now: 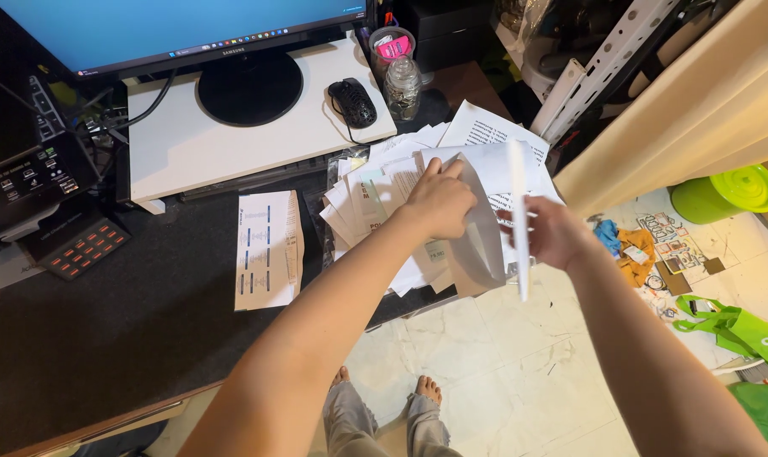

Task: Cleaning a printer, gathering papers, and sorting mail and documents on a desk.

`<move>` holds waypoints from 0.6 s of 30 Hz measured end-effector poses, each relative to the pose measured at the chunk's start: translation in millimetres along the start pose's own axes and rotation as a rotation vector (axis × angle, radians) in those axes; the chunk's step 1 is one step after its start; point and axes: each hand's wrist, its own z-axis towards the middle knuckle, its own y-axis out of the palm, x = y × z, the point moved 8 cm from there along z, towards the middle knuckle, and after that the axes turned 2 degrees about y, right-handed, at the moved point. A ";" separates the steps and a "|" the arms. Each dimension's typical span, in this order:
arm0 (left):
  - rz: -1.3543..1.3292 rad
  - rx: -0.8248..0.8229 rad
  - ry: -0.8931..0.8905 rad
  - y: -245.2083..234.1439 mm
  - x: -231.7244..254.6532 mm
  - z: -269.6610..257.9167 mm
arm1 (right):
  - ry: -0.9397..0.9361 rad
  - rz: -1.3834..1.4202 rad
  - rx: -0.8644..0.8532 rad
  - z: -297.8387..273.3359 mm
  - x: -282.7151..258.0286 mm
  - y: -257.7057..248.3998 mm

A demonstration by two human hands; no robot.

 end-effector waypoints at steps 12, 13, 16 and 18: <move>-0.182 0.189 -0.106 22.0 -24.8 -14.9 | -0.051 -0.202 -0.387 -15.5 19.8 82.3; -0.194 0.133 -0.089 16.8 -26.7 -22.9 | -0.038 -0.258 -0.420 -15.8 20.4 92.6; -0.392 0.172 -0.209 24.4 -55.0 -41.0 | 0.002 -0.276 -0.376 -25.3 16.9 127.2; -0.579 0.276 -0.345 35.6 -80.4 -56.9 | 0.029 -0.242 -0.298 -21.4 21.3 138.9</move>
